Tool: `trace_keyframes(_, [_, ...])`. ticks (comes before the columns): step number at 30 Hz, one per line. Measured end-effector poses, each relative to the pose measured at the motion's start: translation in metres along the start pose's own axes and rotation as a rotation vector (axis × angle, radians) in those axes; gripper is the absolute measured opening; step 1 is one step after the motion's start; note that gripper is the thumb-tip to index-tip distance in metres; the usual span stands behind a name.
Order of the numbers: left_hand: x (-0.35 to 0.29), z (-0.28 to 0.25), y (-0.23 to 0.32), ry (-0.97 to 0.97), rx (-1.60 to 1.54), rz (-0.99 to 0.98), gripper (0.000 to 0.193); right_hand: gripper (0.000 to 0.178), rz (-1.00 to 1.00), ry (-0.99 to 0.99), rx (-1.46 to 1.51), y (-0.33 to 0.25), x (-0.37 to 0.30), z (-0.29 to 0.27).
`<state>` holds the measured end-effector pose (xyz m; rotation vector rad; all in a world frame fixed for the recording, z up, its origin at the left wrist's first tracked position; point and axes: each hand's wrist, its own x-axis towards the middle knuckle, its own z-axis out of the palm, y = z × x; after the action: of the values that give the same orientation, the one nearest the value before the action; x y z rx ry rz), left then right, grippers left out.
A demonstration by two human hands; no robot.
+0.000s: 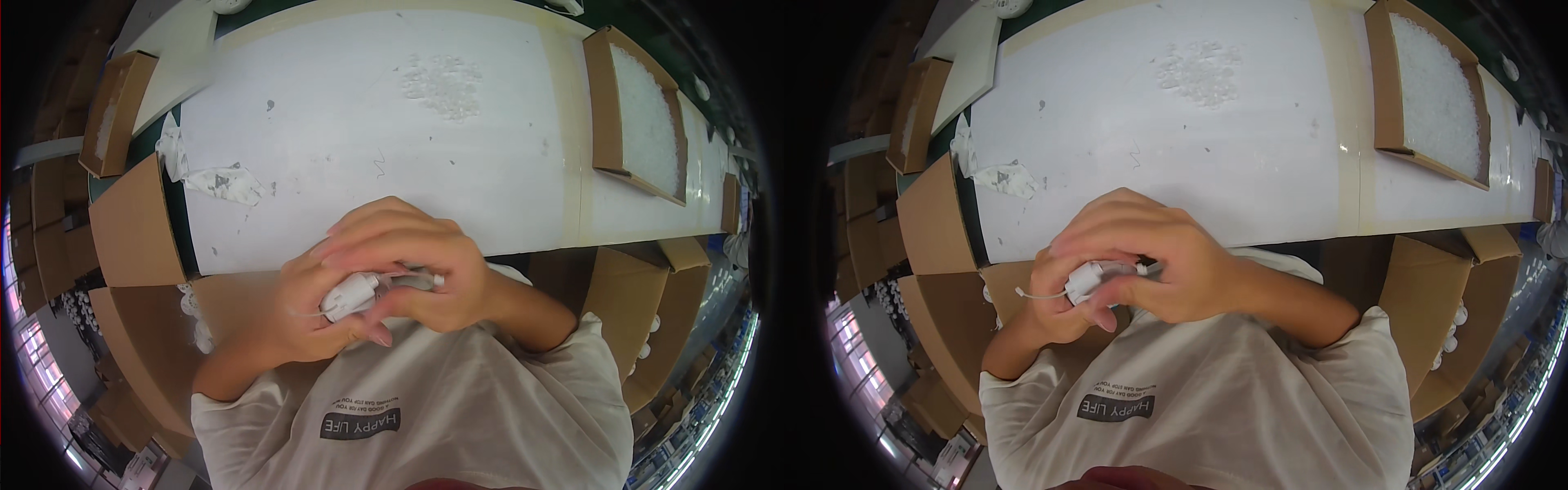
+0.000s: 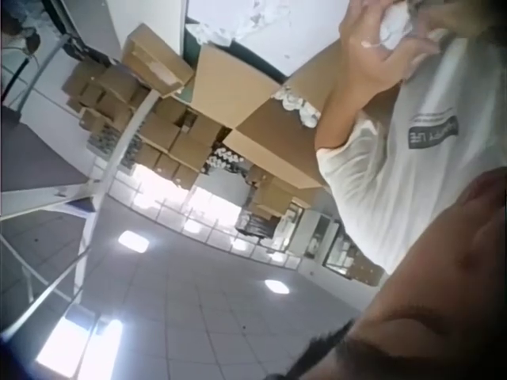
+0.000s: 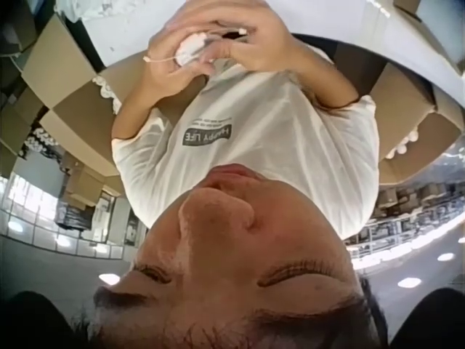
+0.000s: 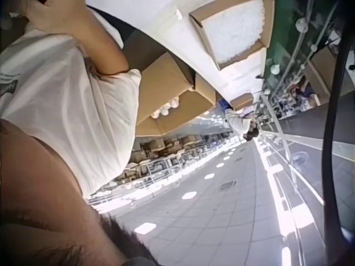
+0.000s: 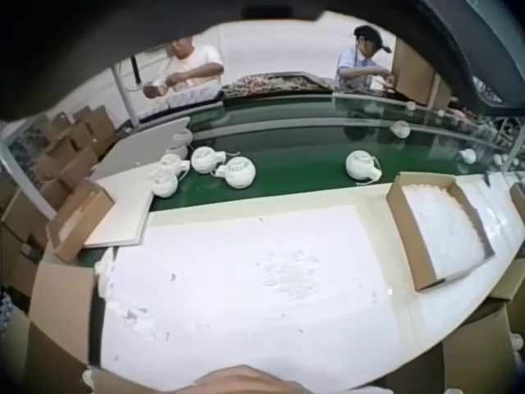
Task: Assembling small plastic components on a production line.
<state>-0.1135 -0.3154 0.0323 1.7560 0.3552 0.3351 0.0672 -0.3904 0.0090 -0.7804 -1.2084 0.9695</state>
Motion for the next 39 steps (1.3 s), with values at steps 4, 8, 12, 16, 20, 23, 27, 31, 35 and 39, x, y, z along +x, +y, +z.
trace_keyframes(4, [0.002, -0.007, 0.001, -0.023, 0.035, -0.007, 0.048, 0.024, -0.045, -0.055, -0.111, 0.0, -0.003, -0.021])
trace_keyframes(8, [0.0, -0.008, -0.004, -0.12, -0.068, -0.034, 0.045, 0.025, -0.146, -0.106, -0.225, 0.004, -0.003, -0.026])
trace_keyframes(12, [-0.008, 0.004, -0.007, 0.01, -0.3, -0.242, 0.042, 0.031, -0.082, -0.237, -0.386, -0.006, 0.001, -0.024])
trace_keyframes(16, [-0.008, -0.004, -0.009, -0.065, -0.371, -0.363, 0.044, 0.037, 0.078, -0.306, -0.445, -0.024, 0.011, -0.04])
trace_keyframes(20, [-0.003, -0.016, -0.02, 0.004, -0.859, -0.425, 0.056, 0.042, 0.298, -0.03, -0.677, -0.046, 0.015, -0.078])
trace_keyframes(23, [0.008, -0.02, -0.007, 0.125, -0.939, -0.456, 0.054, 0.036, 0.334, 0.15, -1.268, -0.035, 0.02, -0.112])
trace_keyframes(27, [0.013, -0.019, -0.004, 0.163, -0.957, -0.478, 0.048, 0.031, 0.444, 0.203, -1.32, -0.012, 0.038, -0.13])
trace_keyframes(31, [0.004, -0.019, -0.025, 0.178, -0.963, -0.368, 0.043, 0.029, 0.39, 0.123, -1.327, -0.016, 0.036, -0.12])
trace_keyframes(35, [-0.001, -0.024, -0.036, 0.3, -0.966, -0.272, 0.043, 0.023, 0.302, 0.183, -1.356, -0.003, 0.028, -0.115])
trace_keyframes(39, [0.001, -0.022, -0.035, 0.432, -0.686, -0.186, 0.037, 0.013, 0.354, 0.219, -1.227, -0.002, 0.029, -0.118])
